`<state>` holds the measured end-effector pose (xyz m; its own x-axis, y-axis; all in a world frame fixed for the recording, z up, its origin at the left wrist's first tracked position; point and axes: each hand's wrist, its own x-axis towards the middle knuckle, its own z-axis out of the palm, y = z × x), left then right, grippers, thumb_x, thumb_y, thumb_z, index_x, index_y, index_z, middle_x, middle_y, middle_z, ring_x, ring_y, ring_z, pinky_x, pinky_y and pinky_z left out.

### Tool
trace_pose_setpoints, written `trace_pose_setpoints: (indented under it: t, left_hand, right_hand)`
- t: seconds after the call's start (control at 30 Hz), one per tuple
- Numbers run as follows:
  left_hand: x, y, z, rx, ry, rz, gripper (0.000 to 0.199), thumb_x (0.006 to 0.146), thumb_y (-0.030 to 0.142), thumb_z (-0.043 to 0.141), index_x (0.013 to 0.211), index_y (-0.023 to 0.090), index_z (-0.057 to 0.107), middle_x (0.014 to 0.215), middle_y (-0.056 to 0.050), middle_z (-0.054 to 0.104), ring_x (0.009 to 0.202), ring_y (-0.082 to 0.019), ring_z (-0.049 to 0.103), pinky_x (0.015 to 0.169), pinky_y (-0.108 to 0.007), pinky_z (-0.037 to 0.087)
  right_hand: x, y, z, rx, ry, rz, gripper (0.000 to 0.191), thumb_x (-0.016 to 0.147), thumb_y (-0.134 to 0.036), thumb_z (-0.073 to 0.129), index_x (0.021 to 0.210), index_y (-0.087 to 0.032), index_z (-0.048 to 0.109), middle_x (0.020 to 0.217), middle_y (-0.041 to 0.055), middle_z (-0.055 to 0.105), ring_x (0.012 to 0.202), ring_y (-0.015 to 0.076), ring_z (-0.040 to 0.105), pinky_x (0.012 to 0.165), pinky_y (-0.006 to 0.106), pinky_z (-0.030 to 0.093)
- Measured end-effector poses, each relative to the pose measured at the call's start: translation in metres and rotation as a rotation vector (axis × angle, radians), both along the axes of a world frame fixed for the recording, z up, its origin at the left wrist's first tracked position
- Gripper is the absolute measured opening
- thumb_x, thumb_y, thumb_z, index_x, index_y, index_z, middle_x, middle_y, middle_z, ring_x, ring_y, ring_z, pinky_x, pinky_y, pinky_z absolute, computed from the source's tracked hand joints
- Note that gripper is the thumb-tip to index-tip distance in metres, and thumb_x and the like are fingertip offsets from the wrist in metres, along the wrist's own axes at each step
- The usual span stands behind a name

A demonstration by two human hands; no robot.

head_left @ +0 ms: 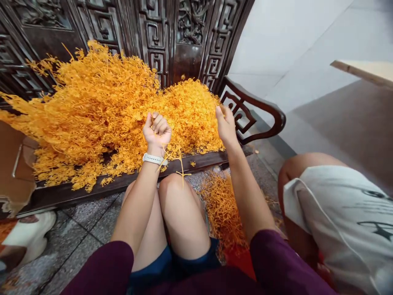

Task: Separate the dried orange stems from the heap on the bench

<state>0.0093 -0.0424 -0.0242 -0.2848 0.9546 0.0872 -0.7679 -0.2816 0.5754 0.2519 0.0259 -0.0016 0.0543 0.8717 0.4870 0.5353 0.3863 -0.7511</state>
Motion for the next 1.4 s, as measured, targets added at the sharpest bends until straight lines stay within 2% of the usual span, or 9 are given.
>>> trace_pose_setpoints:
  t: [0.17,0.23,0.37,0.53,0.67,0.83,1.0,1.27,1.4]
  left_hand:
    - [0.017,-0.001,-0.004,0.021,0.067,-0.026,0.046,0.108,0.056,0.041,0.076,0.024,0.045,0.054,0.006,0.016,0.045,-0.012,0.014,0.042,-0.027,0.023]
    - [0.027,-0.004,-0.004,0.034,0.055,-0.101,0.044,0.108,0.056,0.042,0.078,0.024,0.048,0.053,0.006,0.014,0.043,-0.011,0.012,0.040,-0.026,0.021]
    - [0.041,-0.013,0.002,-0.006,0.027,-0.288,0.047,0.109,0.056,0.037,0.081,0.023,0.053,0.052,0.008,0.014,0.039,-0.008,0.012,0.038,-0.023,0.017]
    - [0.051,-0.017,0.010,-0.075,-0.006,-0.527,0.063,0.108,0.065,0.020,0.082,0.021,0.058,0.049,0.009,0.017,0.034,-0.007,0.015,0.037,-0.021,0.016]
    - [0.063,-0.019,0.007,-0.097,-0.005,-0.620,0.069,0.105,0.072,0.019,0.083,0.021,0.060,0.048,0.009,0.017,0.033,-0.007,0.015,0.036,-0.021,0.014]
    - [0.079,-0.027,0.000,-0.108,0.011,-0.614,0.071,0.100,0.079,0.022,0.081,0.022,0.060,0.049,0.009,0.014,0.035,-0.007,0.012,0.035,-0.022,0.012]
    - [0.085,-0.036,0.000,-0.098,0.033,-0.619,0.073,0.096,0.085,0.024,0.078,0.023,0.058,0.050,0.009,0.011,0.036,-0.008,0.009,0.034,-0.022,0.010]
    - [0.106,-0.055,-0.003,0.016,0.083,-0.810,0.071,0.096,0.083,0.032,0.063,0.022,0.048,0.048,0.008,0.012,0.036,-0.006,0.007,0.034,-0.020,0.013]
    - [0.123,-0.064,0.001,0.098,0.356,-0.889,0.068,0.092,0.084,0.039,0.074,0.022,0.060,0.050,0.006,0.027,0.038,-0.009,0.025,0.039,-0.023,0.028]
  right_hand:
    - [-0.032,-0.110,-0.051,-0.803,0.546,0.455,0.061,0.091,-0.079,0.058,0.107,-0.020,0.064,0.082,0.0083,0.073,0.060,0.0185,0.068,0.049,0.030,0.054]
    - [-0.041,-0.142,-0.063,-0.884,0.686,0.559,0.053,0.087,-0.069,0.071,0.107,-0.020,0.064,0.084,0.0053,0.074,0.065,0.0158,0.070,0.055,0.027,0.057]
    - [-0.033,-0.163,-0.065,-0.621,0.886,0.463,0.036,0.083,-0.043,0.086,0.104,-0.021,0.065,0.088,-0.0002,0.075,0.072,0.0109,0.069,0.067,0.022,0.056]
    - [-0.002,-0.168,-0.051,-0.499,0.917,0.395,0.030,0.087,-0.043,0.082,0.102,-0.023,0.067,0.096,0.0024,0.077,0.082,0.0134,0.069,0.075,0.027,0.055]
    - [0.003,-0.173,-0.053,-0.453,0.833,0.322,0.029,0.087,-0.045,0.081,0.098,-0.022,0.066,0.096,0.0028,0.076,0.082,0.0143,0.067,0.076,0.029,0.053]
    - [-0.006,-0.190,-0.081,-0.419,0.546,0.201,0.032,0.089,-0.050,0.077,0.094,-0.021,0.065,0.087,0.0007,0.068,0.078,0.0144,0.059,0.073,0.029,0.048]
    - [-0.016,-0.216,-0.106,-0.543,0.495,0.300,0.032,0.091,-0.050,0.075,0.097,-0.021,0.065,0.084,0.0003,0.066,0.072,0.0149,0.058,0.066,0.029,0.046]
    - [-0.019,-0.242,-0.107,-0.583,0.702,0.398,0.043,0.085,-0.044,0.084,0.113,-0.024,0.059,0.098,0.0013,0.067,0.079,0.0147,0.060,0.073,0.030,0.049]
    - [-0.015,-0.252,-0.115,-0.523,0.629,0.384,0.035,0.088,-0.042,0.081,0.110,-0.024,0.062,0.091,0.0002,0.067,0.078,0.0159,0.061,0.073,0.031,0.049]
